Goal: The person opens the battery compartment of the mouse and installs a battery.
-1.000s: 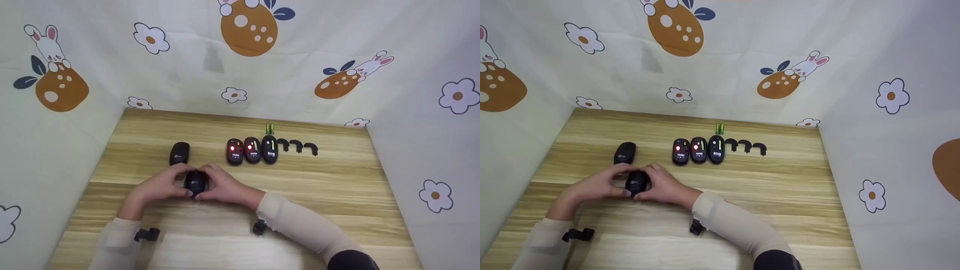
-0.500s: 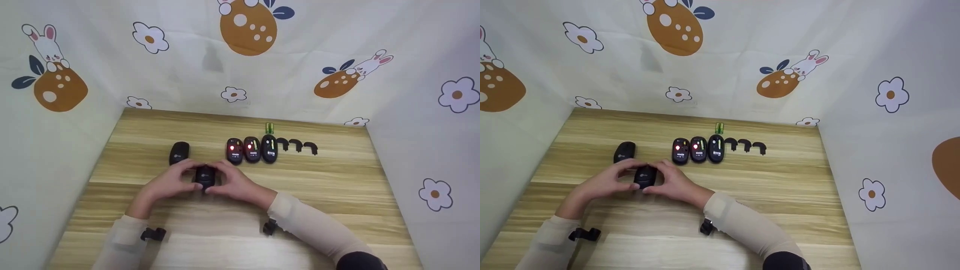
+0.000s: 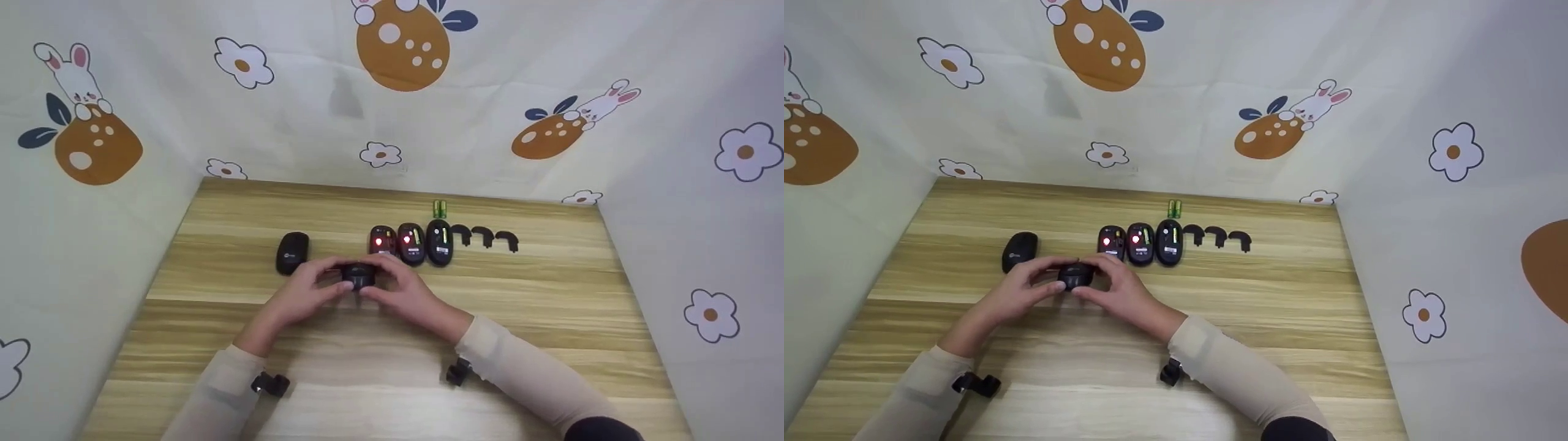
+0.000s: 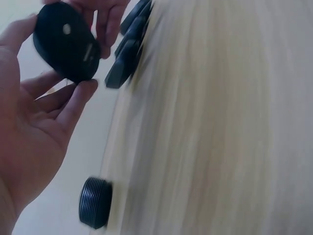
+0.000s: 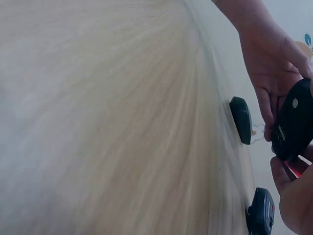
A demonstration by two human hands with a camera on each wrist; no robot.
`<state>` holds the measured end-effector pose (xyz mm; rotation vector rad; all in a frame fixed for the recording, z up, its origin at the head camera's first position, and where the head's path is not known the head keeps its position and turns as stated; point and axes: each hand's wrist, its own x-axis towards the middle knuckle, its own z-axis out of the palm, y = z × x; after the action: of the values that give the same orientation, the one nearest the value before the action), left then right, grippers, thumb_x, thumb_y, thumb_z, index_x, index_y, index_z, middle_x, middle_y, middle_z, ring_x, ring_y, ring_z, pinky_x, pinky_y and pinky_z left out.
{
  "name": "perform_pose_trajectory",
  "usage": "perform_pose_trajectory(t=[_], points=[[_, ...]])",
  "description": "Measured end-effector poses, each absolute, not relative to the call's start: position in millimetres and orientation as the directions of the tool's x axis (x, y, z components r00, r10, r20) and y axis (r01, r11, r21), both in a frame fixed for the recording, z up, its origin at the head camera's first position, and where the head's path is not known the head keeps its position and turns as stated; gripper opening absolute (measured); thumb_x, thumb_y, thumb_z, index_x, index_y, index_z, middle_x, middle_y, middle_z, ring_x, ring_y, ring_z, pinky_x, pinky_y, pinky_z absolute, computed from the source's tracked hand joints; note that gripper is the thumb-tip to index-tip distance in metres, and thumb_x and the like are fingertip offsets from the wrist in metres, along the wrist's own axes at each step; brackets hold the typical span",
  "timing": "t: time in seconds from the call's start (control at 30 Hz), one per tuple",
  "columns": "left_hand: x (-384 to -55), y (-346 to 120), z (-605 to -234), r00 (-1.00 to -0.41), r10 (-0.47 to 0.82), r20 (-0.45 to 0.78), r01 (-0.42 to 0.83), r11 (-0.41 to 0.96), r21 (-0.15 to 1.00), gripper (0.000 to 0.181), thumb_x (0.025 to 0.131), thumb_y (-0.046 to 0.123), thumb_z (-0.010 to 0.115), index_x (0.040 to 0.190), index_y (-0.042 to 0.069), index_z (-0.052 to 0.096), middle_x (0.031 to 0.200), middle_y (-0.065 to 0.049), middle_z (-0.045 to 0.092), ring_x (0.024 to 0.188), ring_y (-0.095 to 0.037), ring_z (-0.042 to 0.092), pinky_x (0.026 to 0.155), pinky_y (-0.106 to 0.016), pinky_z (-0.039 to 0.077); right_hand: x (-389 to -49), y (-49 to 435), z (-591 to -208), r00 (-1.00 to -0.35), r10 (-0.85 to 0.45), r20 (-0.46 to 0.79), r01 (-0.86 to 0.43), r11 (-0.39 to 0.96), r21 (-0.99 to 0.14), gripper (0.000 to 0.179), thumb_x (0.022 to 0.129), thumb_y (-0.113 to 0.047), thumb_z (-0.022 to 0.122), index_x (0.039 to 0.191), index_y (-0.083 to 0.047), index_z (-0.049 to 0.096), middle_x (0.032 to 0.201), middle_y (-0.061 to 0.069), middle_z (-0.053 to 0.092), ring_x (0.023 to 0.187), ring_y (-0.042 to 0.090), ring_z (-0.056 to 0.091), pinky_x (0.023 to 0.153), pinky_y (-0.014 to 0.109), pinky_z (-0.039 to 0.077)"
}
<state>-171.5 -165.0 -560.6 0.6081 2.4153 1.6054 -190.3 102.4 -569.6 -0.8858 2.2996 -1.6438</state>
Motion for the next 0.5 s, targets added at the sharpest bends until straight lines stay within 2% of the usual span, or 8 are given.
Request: perform_pose_trajectory(t=[0.2, 0.33, 0.5], points=[[-172, -146, -559, -0.914, 0.392, 0.105, 0.236, 0.305, 0.922, 0.049, 0.106, 0.038, 0.076, 0.149, 0.014, 0.068, 0.148, -0.009, 0.068, 0.139, -0.030, 0.063, 0.121, -0.049, 0.049, -190, 114, -567, -0.838, -0.506, 0.205, -0.318, 0.148, -0.936, 0.050, 0.099, -0.015, 0.084, 0.147, -0.011, 0.070, 0.148, 0.006, 0.068, 0.137, 0.027, 0.064, 0.117, 0.040, 0.053], [-174, -134, -560, -0.921, 0.365, 0.136, 0.249, 0.283, 0.926, 0.046, 0.107, 0.040, 0.074, 0.146, 0.017, 0.071, 0.148, -0.006, 0.068, 0.140, -0.027, 0.062, 0.120, -0.043, 0.051, -190, 121, -565, -0.861, -0.475, 0.180, -0.290, 0.169, -0.942, 0.049, 0.100, -0.018, 0.083, 0.147, -0.012, 0.070, 0.148, 0.005, 0.069, 0.137, 0.025, 0.065, 0.116, 0.038, 0.053], [-178, -121, -560, -0.907, 0.363, 0.214, 0.300, 0.198, 0.933, 0.038, 0.108, 0.032, 0.075, 0.142, 0.016, 0.073, 0.146, -0.004, 0.069, 0.141, -0.025, 0.061, 0.117, -0.041, 0.053, -192, 129, -564, -0.882, -0.435, 0.182, -0.284, 0.182, -0.941, 0.044, 0.101, -0.019, 0.082, 0.144, -0.013, 0.072, 0.146, 0.005, 0.071, 0.135, 0.023, 0.066, 0.114, 0.041, 0.055]])
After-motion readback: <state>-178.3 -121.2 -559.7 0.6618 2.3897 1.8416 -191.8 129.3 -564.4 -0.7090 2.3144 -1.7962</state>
